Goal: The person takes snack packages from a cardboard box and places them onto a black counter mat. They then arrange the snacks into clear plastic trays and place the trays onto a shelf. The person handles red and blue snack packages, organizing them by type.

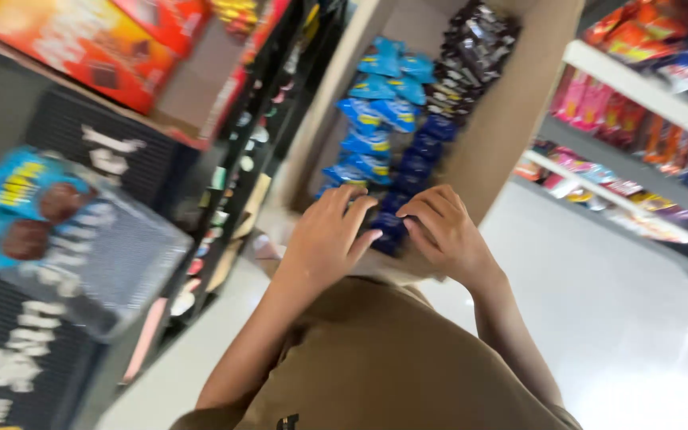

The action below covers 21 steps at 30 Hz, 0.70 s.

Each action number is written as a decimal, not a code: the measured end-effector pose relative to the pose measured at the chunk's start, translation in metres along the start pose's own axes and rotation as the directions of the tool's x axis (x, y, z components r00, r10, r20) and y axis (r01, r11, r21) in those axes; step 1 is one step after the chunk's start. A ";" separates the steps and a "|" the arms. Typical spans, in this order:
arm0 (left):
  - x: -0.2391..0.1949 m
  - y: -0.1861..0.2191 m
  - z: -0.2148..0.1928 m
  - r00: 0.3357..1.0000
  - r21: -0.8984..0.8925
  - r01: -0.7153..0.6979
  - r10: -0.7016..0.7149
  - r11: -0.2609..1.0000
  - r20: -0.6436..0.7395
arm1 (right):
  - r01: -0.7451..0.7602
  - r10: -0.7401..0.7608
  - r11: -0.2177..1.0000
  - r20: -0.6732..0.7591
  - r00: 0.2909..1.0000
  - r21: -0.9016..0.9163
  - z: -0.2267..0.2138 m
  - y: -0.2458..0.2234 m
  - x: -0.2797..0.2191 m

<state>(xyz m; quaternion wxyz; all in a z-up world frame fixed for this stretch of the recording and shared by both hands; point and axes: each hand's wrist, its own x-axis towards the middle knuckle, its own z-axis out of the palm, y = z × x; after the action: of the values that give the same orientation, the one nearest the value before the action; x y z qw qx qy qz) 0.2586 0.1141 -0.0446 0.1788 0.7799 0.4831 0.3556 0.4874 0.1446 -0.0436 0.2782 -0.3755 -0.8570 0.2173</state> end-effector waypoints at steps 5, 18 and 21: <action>0.015 -0.009 0.078 0.992 0.028 0.110 -0.111 0.994 0.061 | -0.030 0.032 0.999 0.078 0.996 -0.029 -0.026 0.059 -0.023; 0.009 -0.033 0.113 0.829 0.277 0.367 -0.448 0.888 0.335 | -0.292 0.337 0.941 0.534 0.776 -0.170 -0.005 0.148 -0.010; 0.012 -0.039 0.113 0.820 0.241 0.411 -0.472 0.879 0.324 | -0.221 0.284 0.959 0.624 0.728 -0.178 -0.014 0.174 0.019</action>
<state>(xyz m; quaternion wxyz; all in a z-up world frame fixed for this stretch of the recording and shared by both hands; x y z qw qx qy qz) 0.3197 0.1497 -0.1412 0.2817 0.7109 0.6350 0.1095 0.5770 0.2703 -0.1282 -0.0820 -0.4034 -0.8498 0.3293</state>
